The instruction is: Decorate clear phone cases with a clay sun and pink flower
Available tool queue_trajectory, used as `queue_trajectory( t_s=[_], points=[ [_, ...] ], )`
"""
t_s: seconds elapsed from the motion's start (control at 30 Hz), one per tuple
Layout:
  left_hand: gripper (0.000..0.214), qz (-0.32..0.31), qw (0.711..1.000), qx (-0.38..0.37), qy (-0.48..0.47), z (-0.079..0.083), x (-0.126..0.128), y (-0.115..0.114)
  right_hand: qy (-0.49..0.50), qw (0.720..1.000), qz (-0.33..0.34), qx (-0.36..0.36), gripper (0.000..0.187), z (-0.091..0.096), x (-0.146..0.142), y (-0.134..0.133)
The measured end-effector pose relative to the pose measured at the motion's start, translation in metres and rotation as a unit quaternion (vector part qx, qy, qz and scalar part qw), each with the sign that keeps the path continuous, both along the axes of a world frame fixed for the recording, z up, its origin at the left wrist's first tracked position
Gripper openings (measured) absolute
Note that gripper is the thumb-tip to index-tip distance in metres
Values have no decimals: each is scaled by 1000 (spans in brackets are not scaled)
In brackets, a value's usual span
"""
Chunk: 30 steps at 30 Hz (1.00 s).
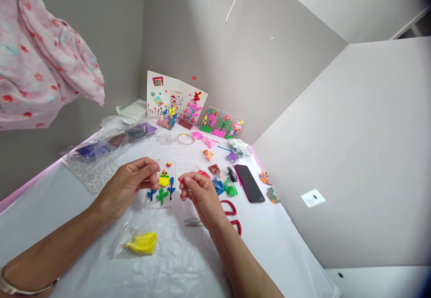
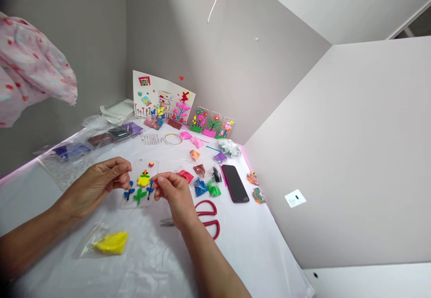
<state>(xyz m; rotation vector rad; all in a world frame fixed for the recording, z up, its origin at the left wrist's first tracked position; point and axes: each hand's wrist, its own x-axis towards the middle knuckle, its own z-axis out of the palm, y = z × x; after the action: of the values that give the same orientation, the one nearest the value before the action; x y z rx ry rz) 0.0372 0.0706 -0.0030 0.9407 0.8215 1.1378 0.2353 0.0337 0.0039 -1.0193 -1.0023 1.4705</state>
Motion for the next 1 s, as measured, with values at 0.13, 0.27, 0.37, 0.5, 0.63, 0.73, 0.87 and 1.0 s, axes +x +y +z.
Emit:
queue_trajectory(
  t_s=[0.13,0.27,0.37,0.5,0.63,0.73,0.87,1.0],
  points=[
    [59,3,1000,4,-8,1,1,0,1,1000,7,-1,34,0,0,-1],
    [55,18,1000,3,-2,-3,1,2,1,1000,8,-1,32,1,0,-1],
    [48,33,999,3,-2,-6,0,3,-3,1000,7,-1,32,1,0,0],
    [48,42,999,7,-4,-2,-3,5,-6,1000,4,-7,34,-1,2,1],
    [44,40,999,30,20,18,-12,16,-24,999,26,-20,34,8,10,5],
    [51,33,996,61,49,36,-17,31,-51,996,64,-23,33,20,18,12],
    [58,37,991,92,86,44,-12,57,-82,991,104,-20,34,20,24,24],
    [46,23,987,98,128,28,1,81,-97,987,128,-29,35,2,28,35]
  ],
)
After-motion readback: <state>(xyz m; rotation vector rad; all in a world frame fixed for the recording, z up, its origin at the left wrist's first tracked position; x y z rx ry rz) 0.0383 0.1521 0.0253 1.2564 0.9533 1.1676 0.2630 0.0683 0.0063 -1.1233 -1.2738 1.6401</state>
